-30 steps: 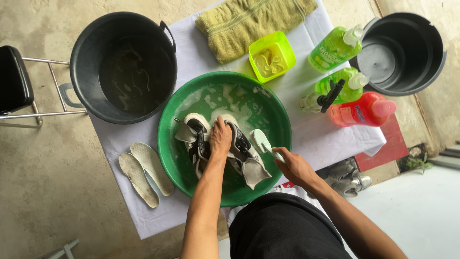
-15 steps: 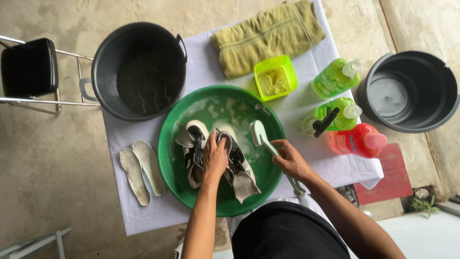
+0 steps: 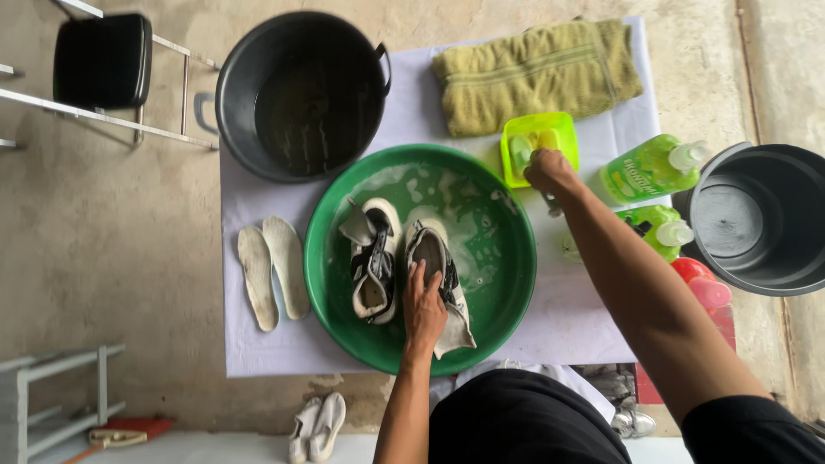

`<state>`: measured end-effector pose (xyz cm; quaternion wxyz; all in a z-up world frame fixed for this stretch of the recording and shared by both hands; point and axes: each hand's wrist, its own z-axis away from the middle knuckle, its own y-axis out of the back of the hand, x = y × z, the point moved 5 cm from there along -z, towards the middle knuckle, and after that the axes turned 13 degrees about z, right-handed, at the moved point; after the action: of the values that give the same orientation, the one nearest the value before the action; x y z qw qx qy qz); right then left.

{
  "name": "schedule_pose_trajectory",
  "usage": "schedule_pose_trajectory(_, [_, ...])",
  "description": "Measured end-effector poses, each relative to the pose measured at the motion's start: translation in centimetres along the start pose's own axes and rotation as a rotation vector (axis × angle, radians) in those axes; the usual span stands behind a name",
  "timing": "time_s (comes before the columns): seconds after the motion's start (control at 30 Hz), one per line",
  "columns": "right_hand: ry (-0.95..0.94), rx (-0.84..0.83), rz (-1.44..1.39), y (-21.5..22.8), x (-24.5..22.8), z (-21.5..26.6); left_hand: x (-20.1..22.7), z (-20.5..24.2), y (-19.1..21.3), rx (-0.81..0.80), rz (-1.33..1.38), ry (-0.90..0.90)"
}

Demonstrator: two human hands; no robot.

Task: The person washes a pair of black and white sneakers in a green basin with soapy water. They scrub the exterior fabric, the soles, and the inner lining using a brush and liquid soap.

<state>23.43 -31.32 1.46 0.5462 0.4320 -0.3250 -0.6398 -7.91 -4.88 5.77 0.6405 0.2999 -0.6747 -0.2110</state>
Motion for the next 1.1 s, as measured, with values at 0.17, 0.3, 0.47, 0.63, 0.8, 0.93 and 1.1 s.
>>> schedule_pose_trajectory(0.17, [0.04,0.051,0.095,-1.5,0.3,-1.4,-0.3,-0.5,0.4,-0.064,0.019,0.028])
schedule_pose_trajectory(0.3, [0.011,0.069,0.125,-0.3,0.1,0.0,-0.1,-0.6,0.9,-0.009,0.074,-0.005])
schedule_pose_trajectory(0.47, [-0.106,0.0,-0.019,6.1,-1.3,9.1,-2.3,-3.1,3.7,0.196,0.284,0.182])
schedule_pose_trajectory(0.63, [-0.028,-0.077,-0.423,5.7,-4.7,19.0,-5.8,-6.5,3.6,0.038,0.276,0.271])
schedule_pose_trajectory(0.8, [0.045,-0.443,-0.881,-2.4,-10.1,25.8,-9.4,-7.0,2.5,-0.05,0.359,0.43])
schedule_pose_trajectory(0.93, [-0.038,-0.53,-0.856,-8.1,-13.8,27.6,-11.1,-7.3,2.0,-0.068,0.375,0.325])
schedule_pose_trajectory(1.1, [-0.097,-0.387,-1.021,-12.2,-16.1,25.1,-11.8,-6.5,1.6,-0.062,0.295,0.212])
